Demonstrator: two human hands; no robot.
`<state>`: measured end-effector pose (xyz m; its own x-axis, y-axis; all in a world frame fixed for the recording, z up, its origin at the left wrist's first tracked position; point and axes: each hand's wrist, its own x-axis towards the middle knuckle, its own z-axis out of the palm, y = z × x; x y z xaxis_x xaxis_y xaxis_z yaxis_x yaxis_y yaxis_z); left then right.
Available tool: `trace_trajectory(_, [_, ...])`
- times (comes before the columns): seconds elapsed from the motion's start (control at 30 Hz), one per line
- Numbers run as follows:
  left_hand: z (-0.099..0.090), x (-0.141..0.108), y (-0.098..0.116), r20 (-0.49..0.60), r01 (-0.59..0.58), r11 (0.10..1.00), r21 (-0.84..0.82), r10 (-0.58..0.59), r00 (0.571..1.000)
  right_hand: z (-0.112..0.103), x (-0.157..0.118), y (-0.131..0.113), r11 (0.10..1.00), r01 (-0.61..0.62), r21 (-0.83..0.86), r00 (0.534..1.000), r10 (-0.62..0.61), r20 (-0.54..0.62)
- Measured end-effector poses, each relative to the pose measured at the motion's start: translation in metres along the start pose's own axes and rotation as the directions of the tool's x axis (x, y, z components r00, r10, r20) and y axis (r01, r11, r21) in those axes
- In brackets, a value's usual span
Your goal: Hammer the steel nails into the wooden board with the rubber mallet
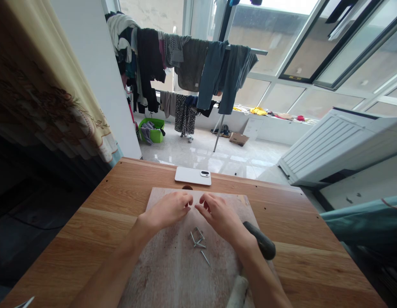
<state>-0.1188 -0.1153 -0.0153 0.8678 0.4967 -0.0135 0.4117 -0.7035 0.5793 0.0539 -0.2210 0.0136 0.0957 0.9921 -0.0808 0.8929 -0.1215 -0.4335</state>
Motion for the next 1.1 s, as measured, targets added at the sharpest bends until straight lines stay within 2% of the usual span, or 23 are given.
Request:
trace_trajectory(0.17, [-0.003, -0.002, -0.005, 0.007, 0.023, 1.0, -0.017, -0.023, 1.0, 0.013, 0.003, -0.007, 0.999, 0.025, -0.037, 0.999, -0.026, -0.029])
trace_trajectory(0.33, [-0.012, -0.005, -0.005, -0.001, 0.055, 0.997, -0.056, -0.055, 0.998, 0.005, 0.0, -0.007, 0.997, 0.063, 0.036, 0.998, -0.061, -0.032])
trace_trajectory(0.47, [-0.021, -0.008, -0.005, -0.014, 0.079, 0.995, -0.053, -0.079, 0.997, -0.019, -0.012, -0.009, 0.962, 0.174, 0.21, 0.967, -0.207, 0.15])
trace_trajectory(0.53, [-0.025, -0.01, -0.006, -0.034, 0.089, 0.995, -0.033, -0.09, 0.995, -0.029, -0.019, -0.009, 0.945, 0.153, 0.289, 0.942, -0.228, 0.248])
trace_trajectory(0.6, [-0.026, -0.01, -0.006, -0.048, 0.107, 0.994, -0.016, -0.108, 0.993, -0.035, -0.023, -0.007, 0.946, 0.083, 0.313, 0.942, -0.177, 0.285])
trace_trajectory(0.73, [-0.027, -0.01, -0.005, -0.038, 0.125, 0.992, -0.014, -0.126, 0.991, -0.034, -0.022, 0.005, 0.967, 0.034, 0.254, 0.979, -0.083, 0.185])
trace_trajectory(0.9, [-0.032, -0.015, 0.002, -0.049, 0.068, 0.998, -0.008, -0.069, 0.996, -0.035, -0.021, 0.011, 0.956, 0.075, 0.283, 0.982, -0.12, 0.144])
trace_trajectory(1.0, [-0.042, -0.024, 0.019, -0.08, -0.001, 1.0, -0.008, 0.001, 0.997, -0.038, -0.024, 0.008, 0.95, 0.091, 0.298, 0.985, -0.13, 0.115])
trace_trajectory(1.1, [-0.051, -0.036, 0.046, -0.111, -0.044, 0.999, -0.003, 0.043, 0.993, -0.042, -0.026, 0.006, 0.954, 0.107, 0.28, 0.988, -0.134, 0.077])
